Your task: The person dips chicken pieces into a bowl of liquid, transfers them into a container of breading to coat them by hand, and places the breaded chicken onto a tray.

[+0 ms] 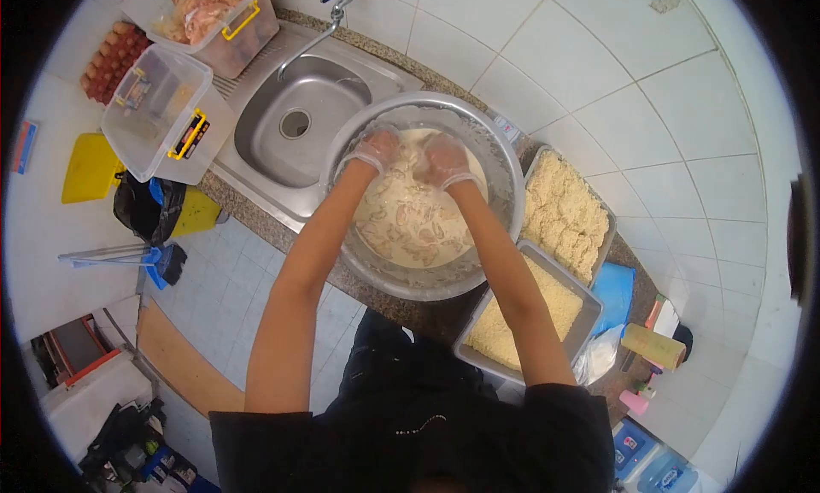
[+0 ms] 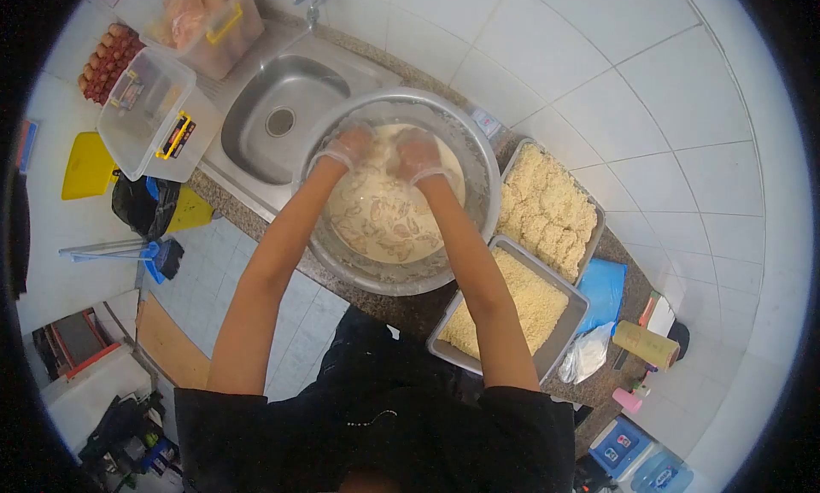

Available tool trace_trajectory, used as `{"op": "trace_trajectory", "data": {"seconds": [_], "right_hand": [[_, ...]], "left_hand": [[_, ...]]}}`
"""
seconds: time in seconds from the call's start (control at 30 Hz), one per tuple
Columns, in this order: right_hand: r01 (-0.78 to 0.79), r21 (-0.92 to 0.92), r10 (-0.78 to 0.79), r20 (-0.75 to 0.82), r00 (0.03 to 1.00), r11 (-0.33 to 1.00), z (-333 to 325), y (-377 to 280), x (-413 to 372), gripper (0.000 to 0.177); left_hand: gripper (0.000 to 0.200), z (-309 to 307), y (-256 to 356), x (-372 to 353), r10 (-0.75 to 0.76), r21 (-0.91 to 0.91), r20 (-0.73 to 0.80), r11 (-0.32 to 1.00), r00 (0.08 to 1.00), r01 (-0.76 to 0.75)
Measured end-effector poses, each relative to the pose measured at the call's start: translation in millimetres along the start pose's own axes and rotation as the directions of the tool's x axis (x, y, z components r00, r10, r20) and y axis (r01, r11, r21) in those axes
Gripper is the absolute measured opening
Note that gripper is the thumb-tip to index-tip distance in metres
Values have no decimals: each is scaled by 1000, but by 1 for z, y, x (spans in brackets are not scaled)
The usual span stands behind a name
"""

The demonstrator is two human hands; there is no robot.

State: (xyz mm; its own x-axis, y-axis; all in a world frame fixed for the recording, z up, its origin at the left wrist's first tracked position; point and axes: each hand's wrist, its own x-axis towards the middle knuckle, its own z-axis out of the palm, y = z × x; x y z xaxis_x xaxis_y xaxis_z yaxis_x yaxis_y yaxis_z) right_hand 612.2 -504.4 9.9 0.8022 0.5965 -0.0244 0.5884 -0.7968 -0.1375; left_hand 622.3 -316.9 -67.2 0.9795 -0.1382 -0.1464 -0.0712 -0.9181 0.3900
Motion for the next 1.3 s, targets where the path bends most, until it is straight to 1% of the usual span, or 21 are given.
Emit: {"op": "trace_trajectory", "data": {"seconds": [0.03, 0.1, 0.17, 0.23, 0.27, 0.3, 0.33, 0.4, 0.47, 0.53, 0.63, 0.77, 0.83, 0.9, 0.93, 1.0, 1.03, 1.07, 1.1, 1.2, 1.3], "right_hand": [[-6, -1, 6, 0, 1000, 1000, 16, 4, 0, 36], [25, -52, -31, -123, 992, 998, 38, 6, 0, 36], [-13, -8, 12, -105, 994, 1000, 45, 11, 2, 35], [-50, 37, 52, -81, 995, 998, 37, 11, 4, 34], [-137, 106, 139, -16, 990, 985, 31, 13, 8, 32], [-227, 168, 220, 56, 974, 959, 23, 13, 9, 31], [-224, 170, 218, 56, 974, 960, 17, 14, 5, 31], [-182, 284, 243, -199, 949, 942, 4, 20, -8, 32], [-191, 301, 246, -158, 956, 934, -9, 23, -17, 32], [-198, 312, 250, -137, 958, 929, -30, 24, -23, 31], [-181, 246, 241, -241, 940, 952, -54, 24, -46, 31], [-34, 273, 167, -482, 860, 961, -94, 35, -98, 24], [7, 245, 136, -560, 817, 969, -127, 36, -139, 23], [-127, 387, 271, -343, 900, 913, -161, 31, -194, 37], [-163, 391, 305, -333, 892, 906, -181, 29, -221, 37], [-83, 292, 169, -285, 944, 953, -210, 30, -276, 34], [-128, 298, 212, -270, 939, 946, -208, 36, -304, 34], [-146, 277, 211, -220, 952, 950, -200, 43, -330, 34], [-157, 256, 205, -173, 963, 954, -190, 50, -356, 34], [-150, 200, 163, -49, 985, 968, -145, 68, -415, 34], [-416, 225, 356, 262, 897, 881, -76, 110, -416, 36]], "left_hand": [[23, -9, 2, -3, 113, 135, 67, 983, 991, -121], [23, -22, 3, -11, 123, 90, 81, 987, 989, -130], [23, -30, 3, -14, 126, 48, 96, 990, 987, -131], [25, -34, 2, -15, 242, 136, 39, 960, 969, -245], [25, -35, 3, -15, 241, 137, 39, 960, 970, -244], [27, -58, 16, -23, 120, 71, 62, 990, 991, -125], [31, -78, 25, -29, 0, 8, 90, 1000, 996, -1], [34, -106, 33, -39, 35, -61, 33, 998, 999, -33], [37, -112, 38, -47, 67, -132, -13, 989, 998, -68], [33, -119, 44, -42, 31, -37, -2, 999, 1000, -31], [40, -126, 58, -46, 150, -3, -139, 988, 979, -151], [37, -161, 115, -85, 110, 42, -110, 994, 988, -106], [32, -191, 159, -116, 117, -31, -78, 992, 990, -120], [30, -183, 183, -133, 195, -83, -113, 975, 974, -205], [29, -176, 196, -142, 247, -139, -160, 953, 956, -269], [28, -161, 232, -166, 325, -184, -124, 921, 938, -344], [27, -158, 252, -180, 372, -220, -118, 894, 921, -389], [25, -155, 280, -196, 294, -395, -65, 870, 954, -295], [25, -139, 299, -205, 321, -400, -46, 862, 946, -312], [28, -69, 337, -216, 296, -454, 285, 879, 912, -143], [32, 42, 354, -187, 311, -407, 483, 908, 818, -105]]}}
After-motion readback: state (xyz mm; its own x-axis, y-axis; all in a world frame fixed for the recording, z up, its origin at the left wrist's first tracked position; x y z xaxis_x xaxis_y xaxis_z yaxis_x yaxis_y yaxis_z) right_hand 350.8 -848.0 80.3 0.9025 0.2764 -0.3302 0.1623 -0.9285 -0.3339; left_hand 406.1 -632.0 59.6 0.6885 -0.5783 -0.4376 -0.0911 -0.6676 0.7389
